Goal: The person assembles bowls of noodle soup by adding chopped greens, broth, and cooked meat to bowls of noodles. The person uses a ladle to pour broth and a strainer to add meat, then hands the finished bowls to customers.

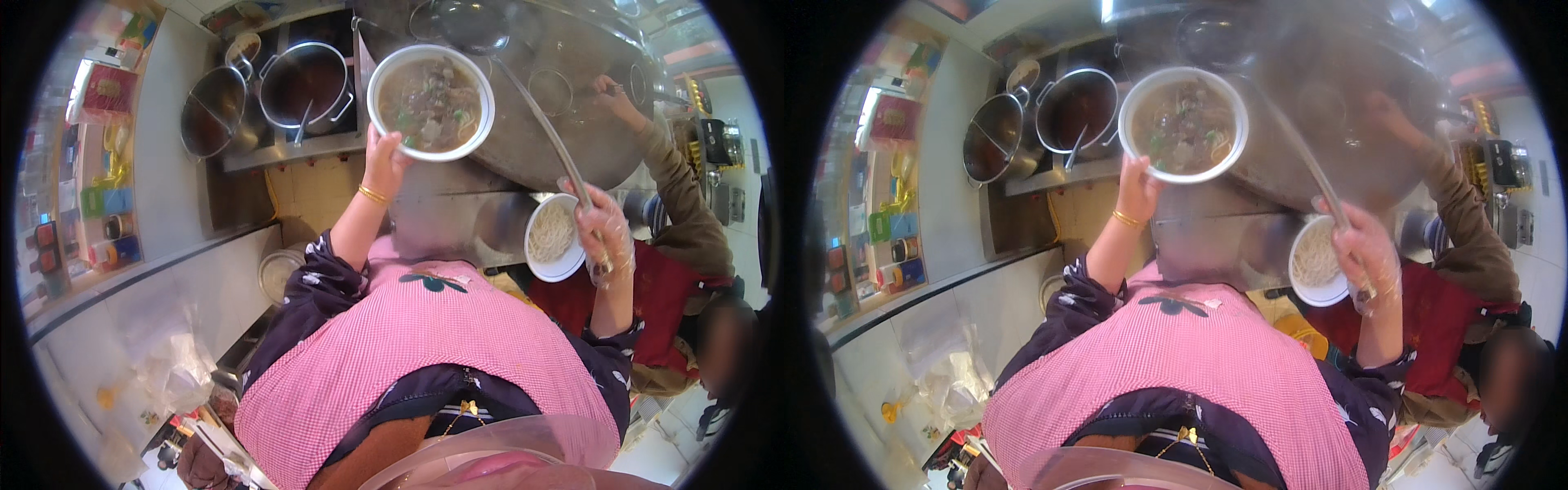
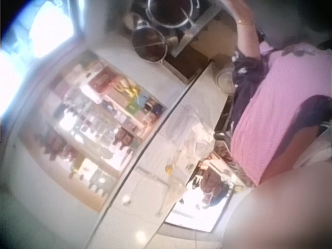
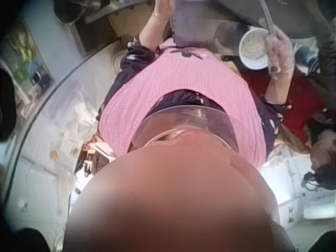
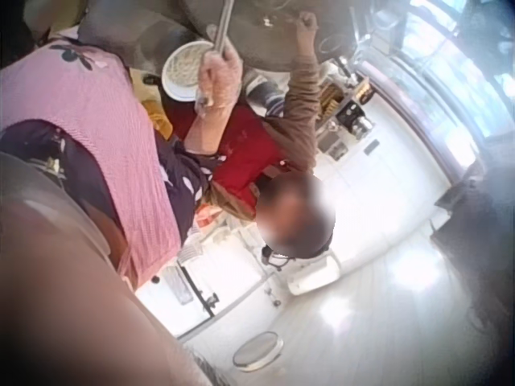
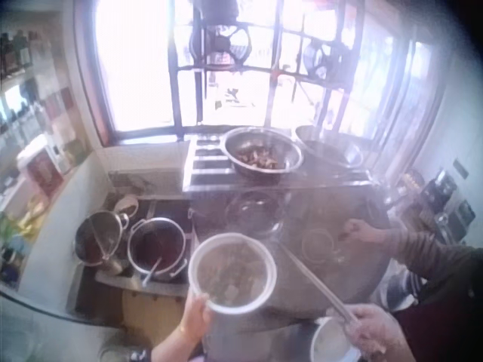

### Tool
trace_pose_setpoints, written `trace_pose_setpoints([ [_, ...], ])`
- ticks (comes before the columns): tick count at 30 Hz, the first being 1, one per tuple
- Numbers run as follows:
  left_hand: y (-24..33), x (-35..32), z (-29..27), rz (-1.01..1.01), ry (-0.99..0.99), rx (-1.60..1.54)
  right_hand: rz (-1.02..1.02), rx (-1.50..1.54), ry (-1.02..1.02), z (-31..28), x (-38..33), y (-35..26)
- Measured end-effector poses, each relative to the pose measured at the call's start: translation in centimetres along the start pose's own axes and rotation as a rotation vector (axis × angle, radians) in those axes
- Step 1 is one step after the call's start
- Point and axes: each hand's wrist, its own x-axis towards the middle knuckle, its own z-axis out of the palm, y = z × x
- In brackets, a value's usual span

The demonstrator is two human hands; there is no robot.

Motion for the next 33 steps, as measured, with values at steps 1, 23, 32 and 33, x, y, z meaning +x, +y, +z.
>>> trace_pose_setpoints([
  [1, 0.0, 0.1, 0.0, -0.016, 0.058, 0.021, -0.062, 0.101, -0.014, -0.5, 0.9, -0.5],
  [23, 2.9, -10.2, -8.0, 0.818, 0.056, 0.965, -0.490, -0.814, 0.929, -8.9, 11.2, 9.2],
  [32, 2.9, -17.5, -6.9, 0.136, 0.216, -0.277, 0.099, 0.114, 0.802, -15.7, 5.4, 22.8],
  [33, 2.9, -18.8, -7.0, 0.119, 0.240, -0.199, 0.066, 0.175, 0.755, -16.6, 5.9, 23.0],
])
